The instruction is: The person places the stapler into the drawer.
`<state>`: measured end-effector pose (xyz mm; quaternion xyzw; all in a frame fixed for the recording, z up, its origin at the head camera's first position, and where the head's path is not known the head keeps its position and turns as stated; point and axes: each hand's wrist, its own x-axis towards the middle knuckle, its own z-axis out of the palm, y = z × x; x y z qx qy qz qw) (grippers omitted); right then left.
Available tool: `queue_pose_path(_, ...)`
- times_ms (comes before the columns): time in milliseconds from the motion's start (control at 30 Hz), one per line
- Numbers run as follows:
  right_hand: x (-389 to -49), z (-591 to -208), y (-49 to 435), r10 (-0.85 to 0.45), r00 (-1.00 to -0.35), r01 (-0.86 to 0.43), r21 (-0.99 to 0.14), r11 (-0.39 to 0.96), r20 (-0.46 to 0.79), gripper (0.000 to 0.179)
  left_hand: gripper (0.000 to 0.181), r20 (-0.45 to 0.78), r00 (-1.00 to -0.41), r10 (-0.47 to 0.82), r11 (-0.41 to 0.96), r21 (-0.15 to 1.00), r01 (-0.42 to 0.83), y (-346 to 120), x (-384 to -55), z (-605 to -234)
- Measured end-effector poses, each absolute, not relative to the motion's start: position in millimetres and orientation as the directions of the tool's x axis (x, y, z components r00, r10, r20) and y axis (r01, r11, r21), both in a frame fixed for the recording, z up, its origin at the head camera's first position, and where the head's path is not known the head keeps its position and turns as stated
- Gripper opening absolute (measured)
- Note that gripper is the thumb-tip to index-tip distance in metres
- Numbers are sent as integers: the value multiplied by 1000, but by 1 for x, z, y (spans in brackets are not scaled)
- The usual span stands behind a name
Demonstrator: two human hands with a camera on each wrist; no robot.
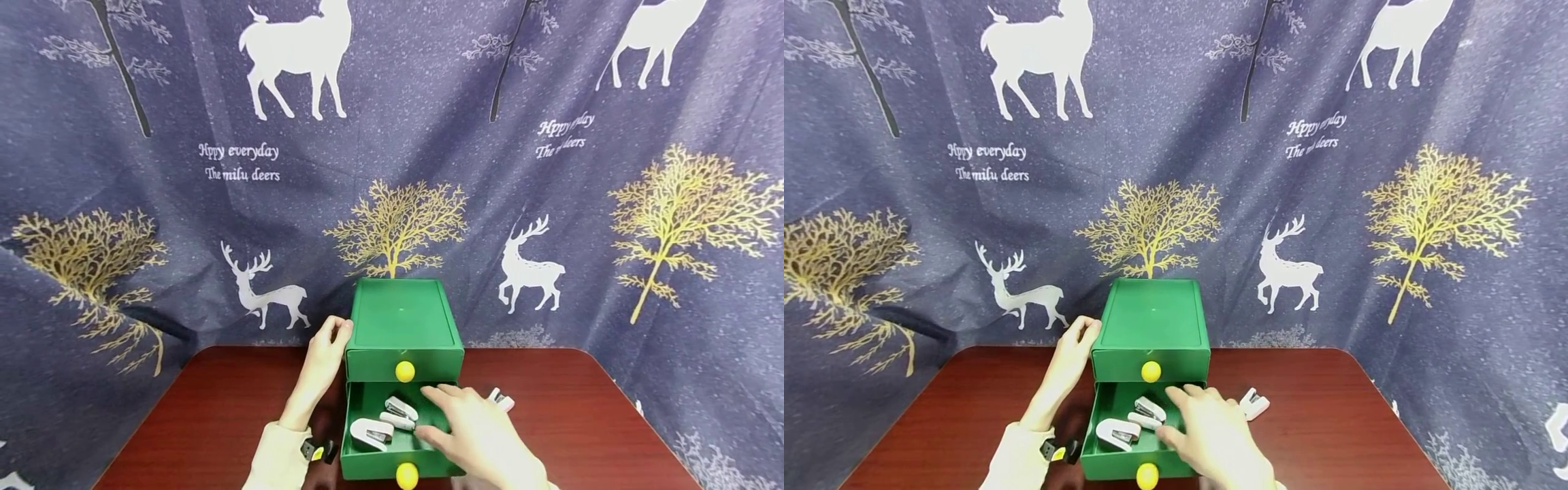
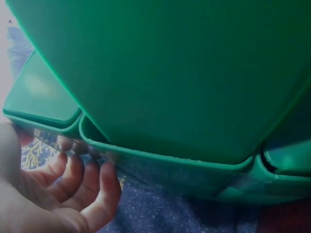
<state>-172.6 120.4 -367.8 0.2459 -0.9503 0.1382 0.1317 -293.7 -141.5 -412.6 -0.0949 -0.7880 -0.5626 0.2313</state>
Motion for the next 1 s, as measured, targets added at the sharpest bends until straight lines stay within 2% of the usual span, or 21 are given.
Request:
queue_pose_path(167,-171,-364,141,-335,-878,-416,-201,887,341,46,25,464,-878,-115,336,850,405,-142,-293,-413)
queue_pose_path(367,-180,-360,168,-204,-940,-285,-299,911,275,47,25,464,-878,-114,331,851,407,-141,-294,-413)
queue_pose_path(733,-225,-395,213,-117,-983,-163,-388,907,139,46,26,471,-875,-115,335,848,412,-140,-295,-413)
queue_pose_path(1000,-246,-424,229,-108,-985,-157,-451,879,134,37,28,456,-883,-111,320,858,402,-140,-293,-413)
